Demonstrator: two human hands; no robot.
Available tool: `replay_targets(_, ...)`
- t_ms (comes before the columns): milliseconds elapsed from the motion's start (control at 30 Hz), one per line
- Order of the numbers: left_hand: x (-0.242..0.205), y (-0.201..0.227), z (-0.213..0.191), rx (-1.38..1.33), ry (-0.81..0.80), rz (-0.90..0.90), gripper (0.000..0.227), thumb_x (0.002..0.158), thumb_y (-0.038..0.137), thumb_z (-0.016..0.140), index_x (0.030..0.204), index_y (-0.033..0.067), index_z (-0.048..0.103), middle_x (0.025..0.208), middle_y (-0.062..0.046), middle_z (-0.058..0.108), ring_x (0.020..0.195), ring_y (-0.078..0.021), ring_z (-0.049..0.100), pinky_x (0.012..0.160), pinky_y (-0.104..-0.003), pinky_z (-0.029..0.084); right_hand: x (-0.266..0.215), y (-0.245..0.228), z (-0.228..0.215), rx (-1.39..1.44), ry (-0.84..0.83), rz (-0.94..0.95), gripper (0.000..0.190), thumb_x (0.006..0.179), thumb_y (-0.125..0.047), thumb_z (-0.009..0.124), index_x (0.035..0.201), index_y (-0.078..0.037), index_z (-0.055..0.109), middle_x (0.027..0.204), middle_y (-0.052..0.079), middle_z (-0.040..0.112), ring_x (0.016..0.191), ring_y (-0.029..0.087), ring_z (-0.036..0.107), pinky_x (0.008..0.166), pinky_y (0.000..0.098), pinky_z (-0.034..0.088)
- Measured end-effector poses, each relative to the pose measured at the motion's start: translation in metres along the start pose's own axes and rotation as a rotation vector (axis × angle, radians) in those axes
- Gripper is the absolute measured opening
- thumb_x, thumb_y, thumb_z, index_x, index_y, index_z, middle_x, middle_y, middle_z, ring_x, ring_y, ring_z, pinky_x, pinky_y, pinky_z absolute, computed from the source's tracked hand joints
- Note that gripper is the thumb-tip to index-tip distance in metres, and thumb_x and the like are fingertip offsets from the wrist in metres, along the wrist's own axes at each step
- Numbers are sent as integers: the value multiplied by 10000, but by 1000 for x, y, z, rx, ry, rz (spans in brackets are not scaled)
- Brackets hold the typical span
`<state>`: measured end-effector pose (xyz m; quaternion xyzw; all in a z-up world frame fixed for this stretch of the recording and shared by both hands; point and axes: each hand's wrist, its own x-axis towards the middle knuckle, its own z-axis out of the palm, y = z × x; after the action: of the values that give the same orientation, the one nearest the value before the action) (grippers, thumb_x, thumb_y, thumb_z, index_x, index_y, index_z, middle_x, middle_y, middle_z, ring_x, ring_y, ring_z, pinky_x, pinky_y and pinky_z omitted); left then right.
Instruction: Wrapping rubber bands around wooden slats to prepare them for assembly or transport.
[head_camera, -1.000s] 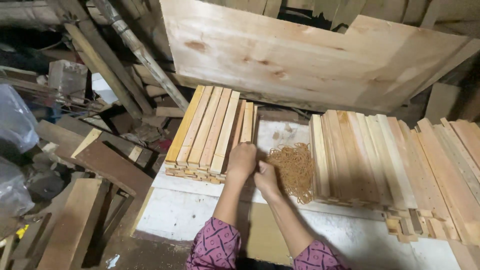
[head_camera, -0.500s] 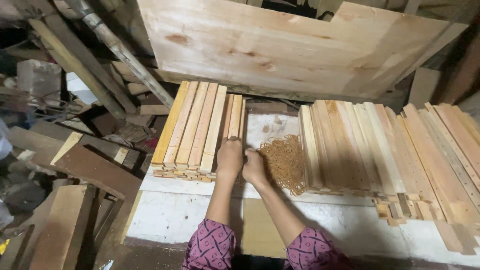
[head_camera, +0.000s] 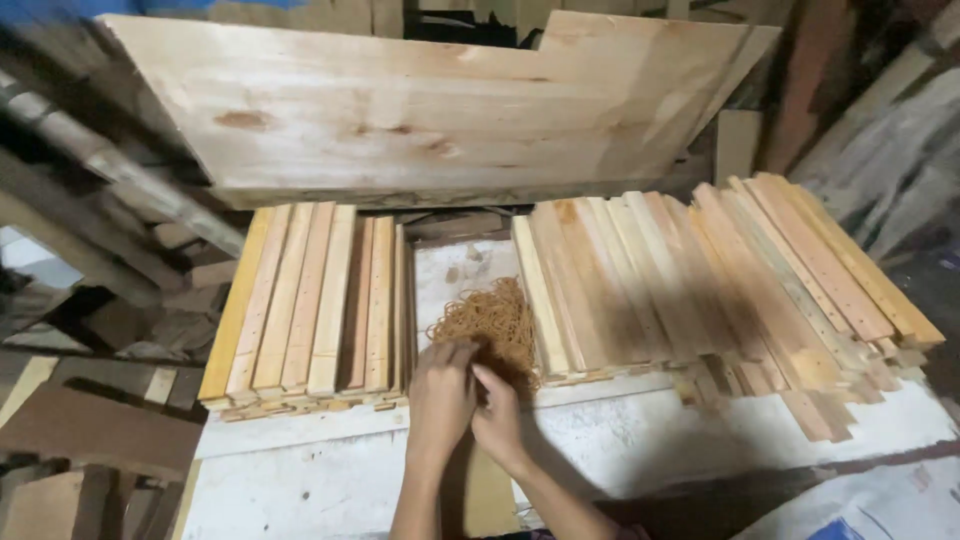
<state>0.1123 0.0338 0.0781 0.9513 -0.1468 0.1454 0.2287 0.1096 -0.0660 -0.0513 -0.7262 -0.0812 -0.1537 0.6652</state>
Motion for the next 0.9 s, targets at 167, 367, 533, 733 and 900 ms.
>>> replay_targets(167,-48,74,64,-580,81,118,306,726,-35,599,940,67,791,1006,-26,768,847,-217,706,774,-320,574,-99,46,-103,107,179,145,353,802,81,650,1142,61,743,997,117,815,845,154,725,761,240,555)
replay_targets(367,-40,171,106,-1021,-312,122,498,722,-97,517,1148,53,727,1235,-59,694,1113,-220,660,882,-280,538,-115,21,-244,-582,593,278,165,808,-104,738,964,-82,786,833,51,771,679,179,679,658,292,562)
replay_targets(533,5,241,152,-1356,-702,-224,492,904,-47,539,1344,156,627,1406,-75,638,1243,-198,620,1041,-280,528,-70,-43,-328,-787,772,-94,105,903,-38,688,996,-25,736,1008,109,721,889,243,652,831,338,516)
replay_targets(733,39,299,175,-1822,-686,-694,399,904,78,609,1300,32,632,1234,-89,637,1181,-205,609,1054,-387,471,-26,-10,-410,-1223,891,-304,183,966,-255,747,1005,-78,766,1071,78,721,989,258,639,896,380,520)
replay_targets(900,41,313,201,-1800,-585,-795,376,815,161,710,1176,59,692,944,-5,556,906,-139,556,890,-335,468,4,-8,-413,-1490,811,-123,337,893,-541,793,1129,-301,799,1177,45,677,1111,363,586,812,477,485)
